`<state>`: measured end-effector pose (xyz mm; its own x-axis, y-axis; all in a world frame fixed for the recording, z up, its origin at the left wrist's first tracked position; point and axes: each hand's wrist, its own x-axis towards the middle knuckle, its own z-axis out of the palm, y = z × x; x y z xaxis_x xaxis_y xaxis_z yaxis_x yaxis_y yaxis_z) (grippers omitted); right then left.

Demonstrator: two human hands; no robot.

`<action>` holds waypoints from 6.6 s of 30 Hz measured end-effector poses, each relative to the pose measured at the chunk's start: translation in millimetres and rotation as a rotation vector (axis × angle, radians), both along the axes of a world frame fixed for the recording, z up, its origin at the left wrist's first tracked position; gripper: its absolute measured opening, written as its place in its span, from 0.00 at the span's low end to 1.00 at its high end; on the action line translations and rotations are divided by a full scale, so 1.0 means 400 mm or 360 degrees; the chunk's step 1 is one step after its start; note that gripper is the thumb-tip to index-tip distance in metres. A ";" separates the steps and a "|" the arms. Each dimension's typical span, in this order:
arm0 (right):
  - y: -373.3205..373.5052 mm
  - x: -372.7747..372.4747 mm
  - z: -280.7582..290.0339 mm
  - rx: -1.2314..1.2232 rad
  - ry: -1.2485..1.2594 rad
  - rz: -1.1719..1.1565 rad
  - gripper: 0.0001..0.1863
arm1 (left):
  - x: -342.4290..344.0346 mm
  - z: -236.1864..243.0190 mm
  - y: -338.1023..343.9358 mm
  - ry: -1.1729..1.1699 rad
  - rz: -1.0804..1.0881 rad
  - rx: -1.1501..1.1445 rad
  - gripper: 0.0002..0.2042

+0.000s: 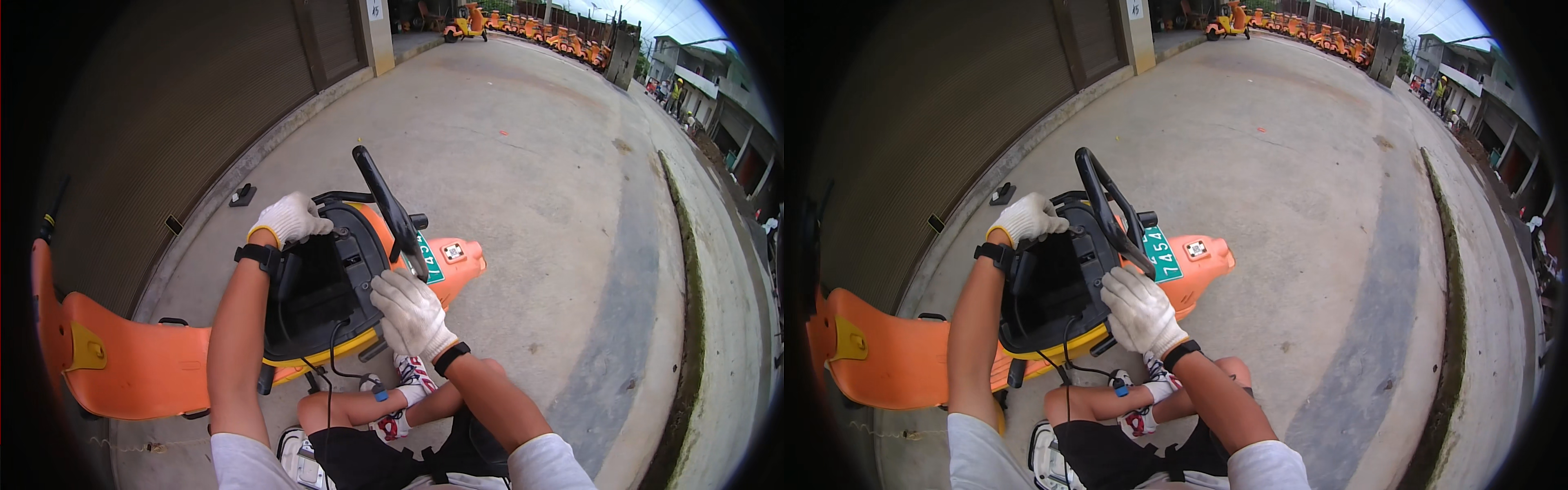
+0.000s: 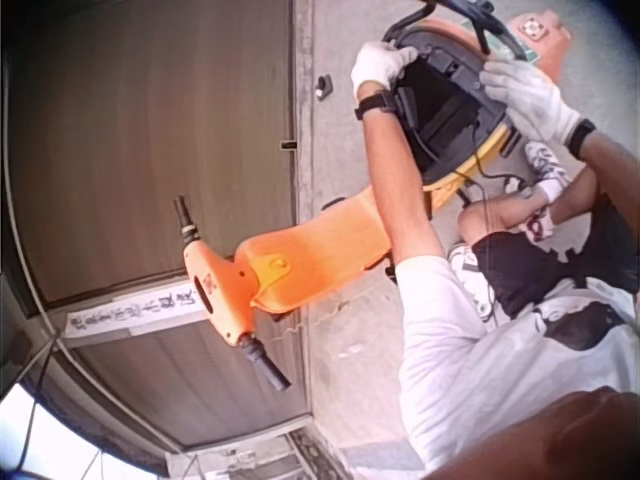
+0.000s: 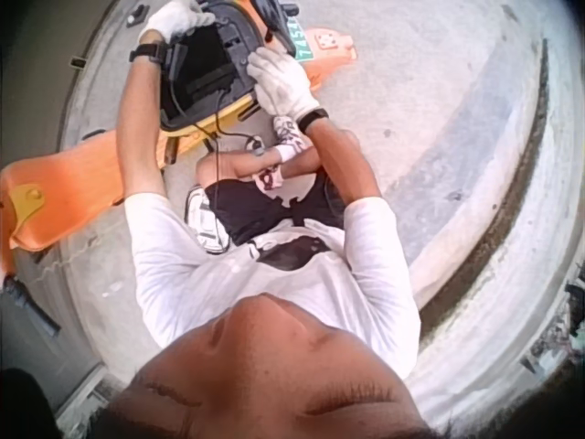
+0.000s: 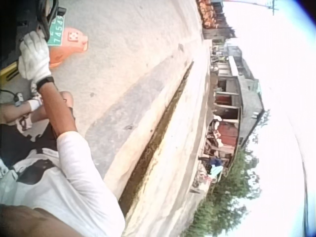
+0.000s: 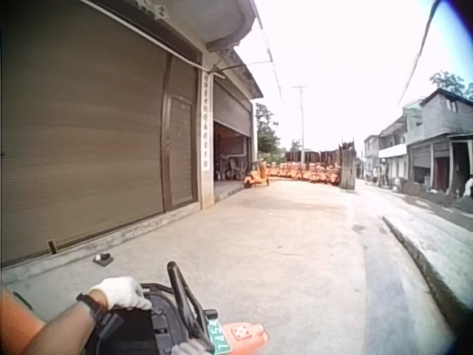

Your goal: Repairing or adjusting internal components and wiring of an electric scooter.

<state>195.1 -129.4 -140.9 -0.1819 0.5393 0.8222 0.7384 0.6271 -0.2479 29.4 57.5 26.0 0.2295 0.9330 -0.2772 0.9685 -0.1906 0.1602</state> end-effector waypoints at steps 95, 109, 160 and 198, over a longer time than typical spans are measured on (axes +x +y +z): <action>-0.021 -0.019 -0.005 0.0114 0.0362 -0.0125 0.13 | -0.044 -0.255 -0.360 -0.1963 0.0380 0.0244 0.14; -0.485 0.040 0.560 -0.0617 -0.0811 0.0866 0.26 | -0.107 -0.363 -0.324 -0.2021 0.0830 0.0765 0.17; -0.327 -0.204 0.317 -0.0892 0.0059 0.0382 0.13 | -0.161 -0.325 -0.372 -0.2022 0.0696 0.0567 0.21; 0.099 -0.183 0.238 -0.2060 0.1675 0.0125 0.15 | -0.293 -0.411 -0.362 -0.0796 0.0115 0.1534 0.10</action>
<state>122.0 -89.9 -45.6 0.0656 0.9320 -0.3564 -0.0970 -0.3495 -0.9319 -87.8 -87.4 -138.6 0.0485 0.7239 0.6882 0.8494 -0.3924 0.3529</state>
